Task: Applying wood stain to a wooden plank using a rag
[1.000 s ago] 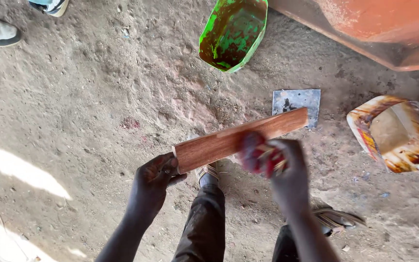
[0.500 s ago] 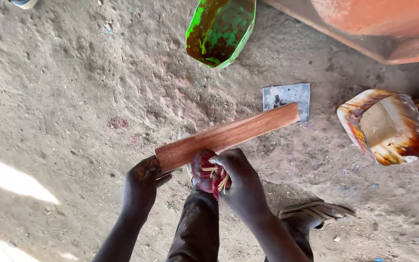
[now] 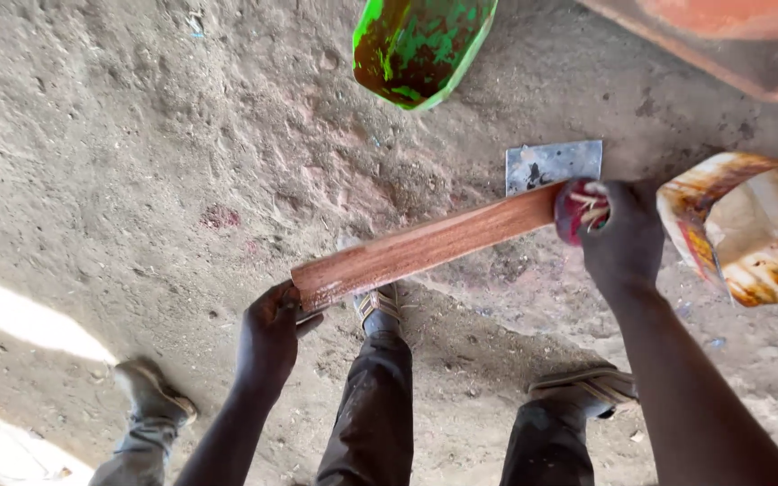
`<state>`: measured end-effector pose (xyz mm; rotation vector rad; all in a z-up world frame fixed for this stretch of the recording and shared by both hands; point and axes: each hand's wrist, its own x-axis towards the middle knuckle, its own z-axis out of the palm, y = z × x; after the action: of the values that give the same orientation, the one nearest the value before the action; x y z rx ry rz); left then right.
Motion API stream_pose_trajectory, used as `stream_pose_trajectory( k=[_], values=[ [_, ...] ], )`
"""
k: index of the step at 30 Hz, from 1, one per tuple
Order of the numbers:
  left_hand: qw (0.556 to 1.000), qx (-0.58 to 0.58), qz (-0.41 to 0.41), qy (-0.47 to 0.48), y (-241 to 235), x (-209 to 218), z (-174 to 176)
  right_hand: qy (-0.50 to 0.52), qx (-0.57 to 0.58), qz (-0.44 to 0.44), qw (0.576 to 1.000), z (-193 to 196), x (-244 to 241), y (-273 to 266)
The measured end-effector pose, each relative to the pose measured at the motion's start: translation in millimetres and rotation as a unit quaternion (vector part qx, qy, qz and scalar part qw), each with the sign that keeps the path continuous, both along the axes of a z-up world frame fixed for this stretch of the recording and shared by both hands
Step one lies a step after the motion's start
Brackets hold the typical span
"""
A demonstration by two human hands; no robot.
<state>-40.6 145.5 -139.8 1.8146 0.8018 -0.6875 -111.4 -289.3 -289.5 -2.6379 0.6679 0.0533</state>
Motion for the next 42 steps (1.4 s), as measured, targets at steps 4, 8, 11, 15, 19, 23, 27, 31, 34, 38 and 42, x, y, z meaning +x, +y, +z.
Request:
stream_pose_trajectory(
  k=[4, 8, 11, 15, 19, 23, 27, 31, 34, 38, 42],
  values=[
    [1.0, -0.021, 0.009, -0.003, 5, 0, -8, 0.021, 0.037, -0.046, 0.998, 3, 9, -5],
    [0.999, -0.029, -0.002, -0.014, 10, -3, -11, -0.007, 0.026, -0.025, 0.999, -6, 25, -1],
    [0.999, -0.029, 0.017, -0.008, -4, 5, 5, -0.019, 0.158, -0.003, 0.987, 24, 52, 51],
    [1.0, 0.011, 0.011, 0.005, -19, 9, 32, -0.12, 0.244, 0.099, 0.957, 139, 69, 157],
    [1.0, 0.005, 0.0, 0.022, -29, 11, 49, -0.149, 0.33, 0.184, 0.914, 170, 57, 210],
    [1.0, 0.007, -0.01, -0.001, -18, 5, 40, -0.159, 0.385, 0.158, 0.895, 148, 57, 179],
    [1.0, -0.008, 0.02, 0.004, -14, -3, 41, -0.035, 0.263, -0.002, 0.964, 81, 37, 94],
    [0.998, -0.056, 0.023, -0.022, -13, -7, 45, -0.026, 0.134, -0.077, 0.988, 60, 30, 53],
    [0.997, -0.073, 0.017, -0.032, -17, -5, 51, -0.069, 0.174, -0.049, 0.981, 114, 52, 104],
    [0.999, -0.05, -0.006, -0.017, -31, 4, 67, -0.199, 0.411, 0.082, 0.886, 229, 76, 198],
    [0.995, -0.09, -0.03, -0.02, -27, 4, 68, -0.182, 0.436, 0.184, 0.862, 222, 64, 207]
  ],
)
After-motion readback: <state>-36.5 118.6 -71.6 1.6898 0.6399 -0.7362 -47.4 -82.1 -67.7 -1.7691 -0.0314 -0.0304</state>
